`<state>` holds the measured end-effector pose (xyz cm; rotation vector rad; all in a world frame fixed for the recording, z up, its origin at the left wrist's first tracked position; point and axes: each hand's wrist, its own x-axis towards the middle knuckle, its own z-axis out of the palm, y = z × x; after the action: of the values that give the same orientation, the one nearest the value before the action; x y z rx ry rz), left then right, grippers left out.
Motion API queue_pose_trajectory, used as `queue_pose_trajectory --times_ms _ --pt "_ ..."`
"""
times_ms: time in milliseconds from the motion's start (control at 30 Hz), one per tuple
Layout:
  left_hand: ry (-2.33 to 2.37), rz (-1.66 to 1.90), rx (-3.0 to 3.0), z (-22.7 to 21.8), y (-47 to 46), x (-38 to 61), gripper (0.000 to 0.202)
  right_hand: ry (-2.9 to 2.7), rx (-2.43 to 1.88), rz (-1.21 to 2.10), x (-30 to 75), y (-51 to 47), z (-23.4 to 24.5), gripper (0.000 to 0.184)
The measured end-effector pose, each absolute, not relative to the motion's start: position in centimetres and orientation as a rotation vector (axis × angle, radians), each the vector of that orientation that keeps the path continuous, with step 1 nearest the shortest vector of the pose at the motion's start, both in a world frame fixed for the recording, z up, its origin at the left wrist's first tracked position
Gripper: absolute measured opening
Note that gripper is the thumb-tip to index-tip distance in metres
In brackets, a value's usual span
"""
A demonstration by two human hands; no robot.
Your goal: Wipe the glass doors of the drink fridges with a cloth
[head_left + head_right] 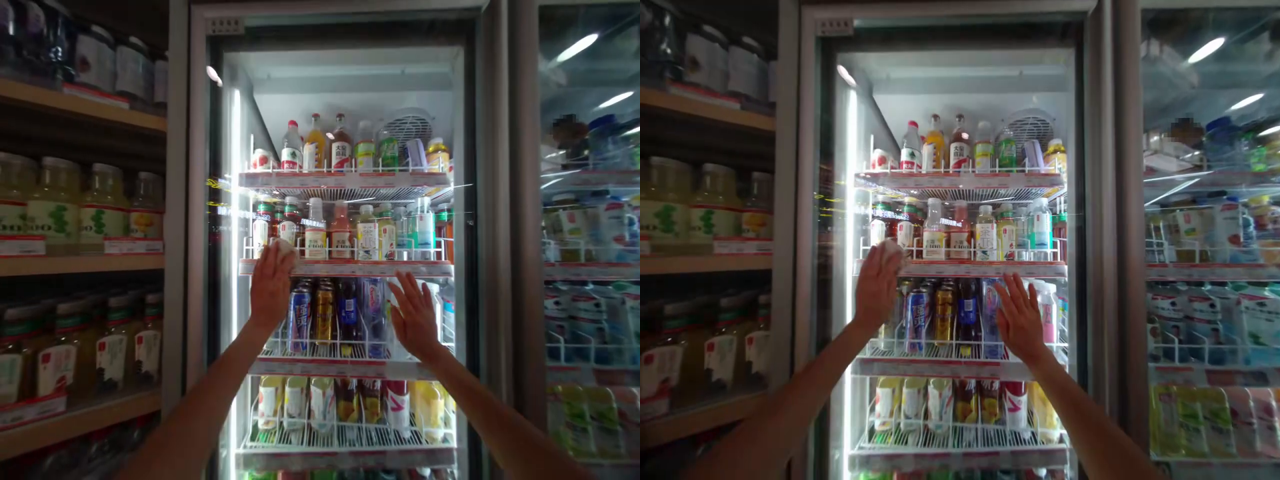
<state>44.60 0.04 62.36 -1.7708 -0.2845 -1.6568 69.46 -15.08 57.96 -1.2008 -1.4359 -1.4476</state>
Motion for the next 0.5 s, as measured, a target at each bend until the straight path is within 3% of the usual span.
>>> queue_pose_trajectory --times_ms 67,200,333,400,500 --pt "-0.269 -1.637 -1.775 61.6 0.6 43.1 0.050 -1.428 -1.181 -1.455 69.7 -15.0 57.8 0.057" --pt "0.067 -1.155 -1.950 59.2 1.3 41.0 0.042 -1.444 -1.131 -1.475 69.9 -15.2 57.8 0.058" --pt "-0.373 -1.641 -1.747 59.2 2.2 39.6 0.050 -1.426 -1.123 -1.495 69.6 -15.2 57.9 0.058" --pt "-0.429 -1.722 -1.704 58.7 2.2 39.5 0.053 -1.420 -1.119 -1.501 69.4 -15.2 57.9 0.058" --pt "-0.029 -1.291 -1.890 57.1 2.0 39.4 0.052 -1.416 -1.115 -1.512 69.4 -15.3 58.0 0.057"
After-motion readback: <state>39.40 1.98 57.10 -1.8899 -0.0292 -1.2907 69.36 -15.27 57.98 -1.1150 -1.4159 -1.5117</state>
